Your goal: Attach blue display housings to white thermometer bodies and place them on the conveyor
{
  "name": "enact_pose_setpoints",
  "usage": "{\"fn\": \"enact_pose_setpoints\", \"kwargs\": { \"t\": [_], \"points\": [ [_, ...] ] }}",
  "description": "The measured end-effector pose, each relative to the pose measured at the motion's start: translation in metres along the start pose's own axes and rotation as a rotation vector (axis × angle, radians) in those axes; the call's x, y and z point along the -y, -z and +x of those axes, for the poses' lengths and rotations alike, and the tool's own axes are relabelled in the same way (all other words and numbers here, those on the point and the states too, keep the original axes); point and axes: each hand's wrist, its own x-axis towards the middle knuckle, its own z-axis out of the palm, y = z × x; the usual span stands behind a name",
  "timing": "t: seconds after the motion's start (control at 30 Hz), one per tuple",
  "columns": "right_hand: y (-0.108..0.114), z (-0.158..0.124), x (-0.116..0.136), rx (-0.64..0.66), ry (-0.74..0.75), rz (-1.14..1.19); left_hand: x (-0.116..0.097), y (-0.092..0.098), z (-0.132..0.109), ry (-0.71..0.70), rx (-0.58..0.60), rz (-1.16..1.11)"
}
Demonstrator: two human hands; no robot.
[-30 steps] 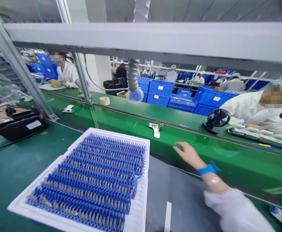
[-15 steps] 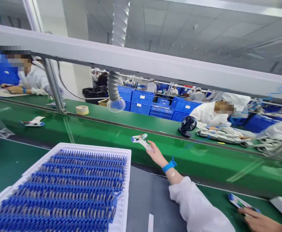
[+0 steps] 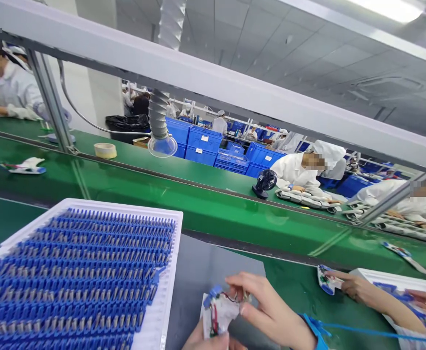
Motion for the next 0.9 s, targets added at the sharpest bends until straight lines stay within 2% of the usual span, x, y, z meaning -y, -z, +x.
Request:
{"fn": "enact_pose_setpoints", "kwargs": {
  "t": [0.07, 0.17, 0.27, 0.4, 0.47, 0.57, 0.73, 0.8, 0.9],
  "points": [
    [-0.005, 0.001, 0.013, 0.074, -0.048, 0.016, 0.007, 0.003, -0.002, -0.129, -0.062, 0.220],
    [-0.001, 0.003, 0.034, 0.246, -0.096, -0.024, 0.010, 0.007, -0.009, -0.293, -0.245, 0.666],
    [0.004, 0.002, 0.047, 0.377, -0.101, -0.106, 0.004, 0.007, -0.017, -0.303, -0.314, 0.965],
    [0.000, -0.008, 0.049, 0.377, -0.146, -0.300, -0.005, 0.000, -0.023, -0.344, -0.399, 1.234],
    [-0.005, -0.014, 0.046, 0.353, -0.102, -0.358, -0.008, -0.003, -0.022, -0.297, -0.430, 1.186],
    [-0.012, -0.019, 0.041, 0.289, -0.041, -0.336, -0.011, -0.005, -0.020, -0.211, -0.435, 0.994],
    [-0.026, -0.024, 0.030, 0.170, -0.009, -0.271, -0.016, -0.008, -0.017, -0.228, -0.398, 0.770],
    [-0.029, -0.025, 0.025, 0.104, 0.072, -0.230, -0.022, -0.010, -0.018, -0.208, -0.318, 0.696],
    [-0.030, -0.023, 0.021, 0.029, 0.208, -0.176, -0.031, -0.010, -0.020, -0.004, -0.073, 0.438]
  ]
}}
